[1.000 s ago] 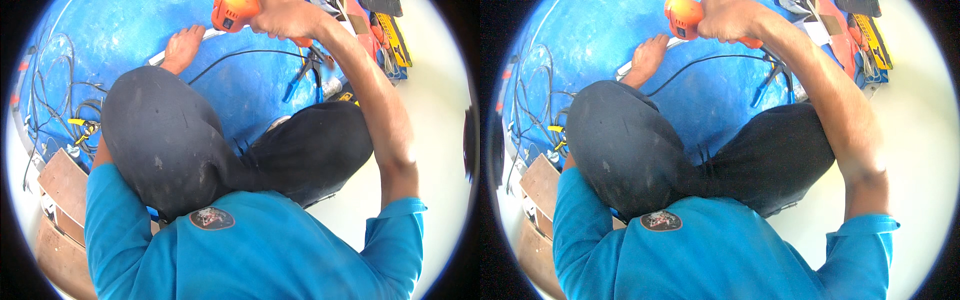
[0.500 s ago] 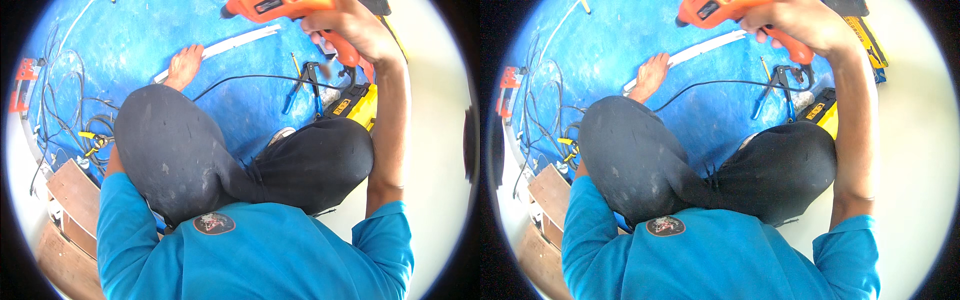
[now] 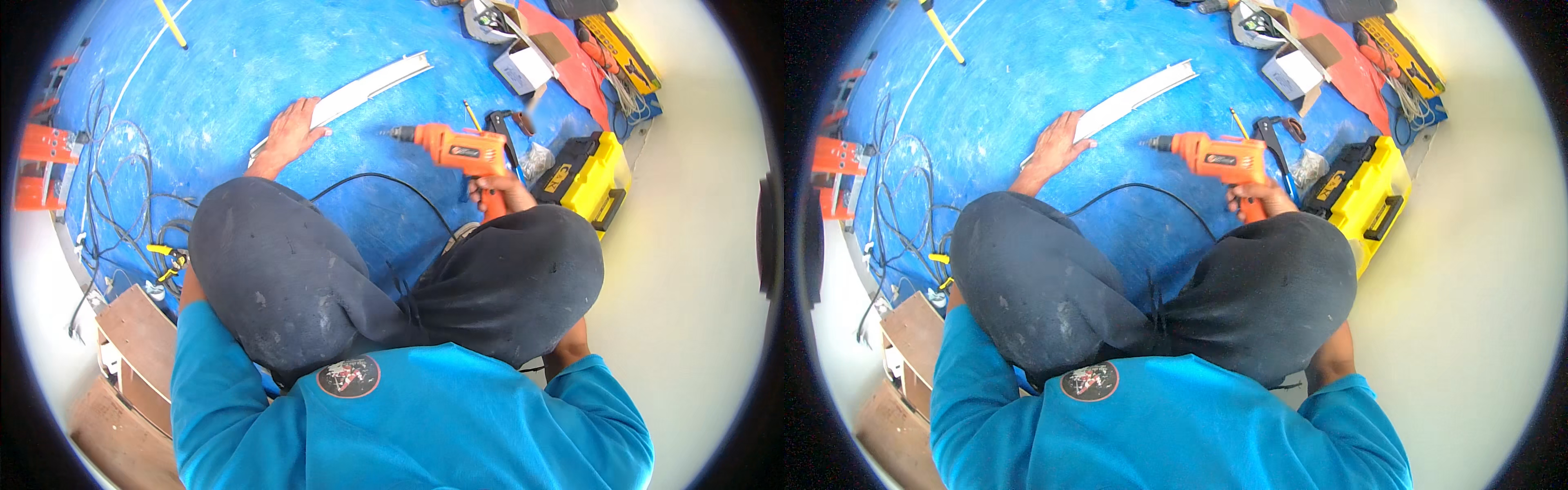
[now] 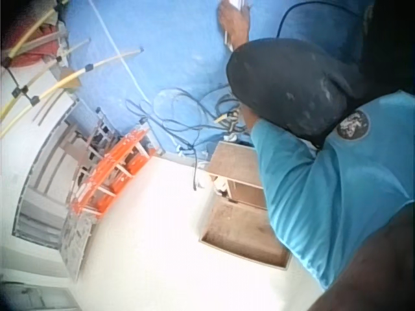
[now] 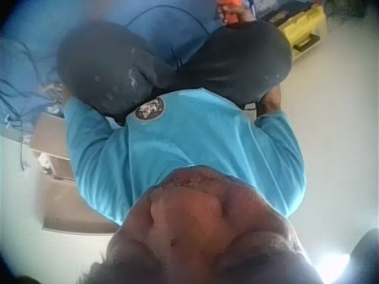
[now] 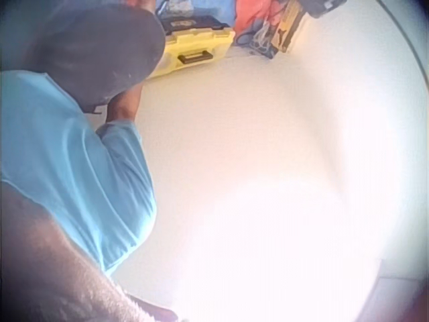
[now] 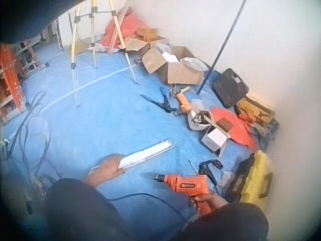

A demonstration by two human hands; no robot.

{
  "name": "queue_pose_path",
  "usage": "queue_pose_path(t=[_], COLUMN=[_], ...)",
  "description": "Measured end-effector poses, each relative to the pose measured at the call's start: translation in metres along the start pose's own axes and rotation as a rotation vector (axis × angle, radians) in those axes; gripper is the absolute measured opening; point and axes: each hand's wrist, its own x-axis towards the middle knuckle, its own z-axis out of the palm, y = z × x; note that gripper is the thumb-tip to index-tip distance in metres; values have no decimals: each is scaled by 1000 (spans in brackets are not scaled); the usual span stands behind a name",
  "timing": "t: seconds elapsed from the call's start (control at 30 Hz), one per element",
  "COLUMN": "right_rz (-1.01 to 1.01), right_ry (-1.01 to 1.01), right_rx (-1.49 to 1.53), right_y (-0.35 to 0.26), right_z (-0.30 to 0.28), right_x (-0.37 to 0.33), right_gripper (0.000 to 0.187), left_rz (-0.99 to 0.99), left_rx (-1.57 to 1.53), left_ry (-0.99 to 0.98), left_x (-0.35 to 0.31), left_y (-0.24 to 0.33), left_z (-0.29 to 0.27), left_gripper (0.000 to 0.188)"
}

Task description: The person sits on the floor and uses a power drill and a crimping tool to assemble a long metal profile. They drill holes into the profile, insert fasteners, and crimp them in place, repeating the process along the length of the profile.

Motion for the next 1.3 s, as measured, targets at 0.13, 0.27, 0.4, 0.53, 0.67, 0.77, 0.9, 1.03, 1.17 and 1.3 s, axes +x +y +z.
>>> queue_pose_path(t=[0.13, 0.27, 0.4, 0.53, 0.67, 0.77, 0.9, 1.03, 1.17, 1.3], right_rz=[151, 312, 179, 171, 229, 96, -410, -685, -954, -916], right_ry=[9, -35, -129, -29, 162, 355, 525, 659, 707, 790], right_rx=[88, 243, 403, 205, -678, -906, -949, -927, -992, -1364], right_y=[63, 118, 159, 150, 80, 13, -74, -151, -243, -328], right_z=[-6, -23, -27, -24, -27, -34, -50, -53, -68, -132], right_x=[24, 60, 90, 69, 21, 1, 17, 61, 137, 254], right_gripper=[41, 42, 46, 40, 36, 37, 39, 31, 29, 27], left_rz=[-41, 25, 38, 107, 117, 89, 61, -87, -220, -224], left_rx=[-79, -145, -133, 11, 13, -12, 36, 56, 157, 164], left_ry=[-44, -24, -51, 14, -112, -220, -369, -440, -422, -362], left_x=[3, 3, 6, 9, 14, 26, 83, 148, 192, 199], left_y=[-2, -8, -5, -4, -17, -30, -39, -31, -20, -21], left_z=[-2, -6, -6, -5, -20, -47, -87, -88, -47, -8], left_gripper=[75, 71, 69, 73, 76, 79, 86, 101, 112, 113])
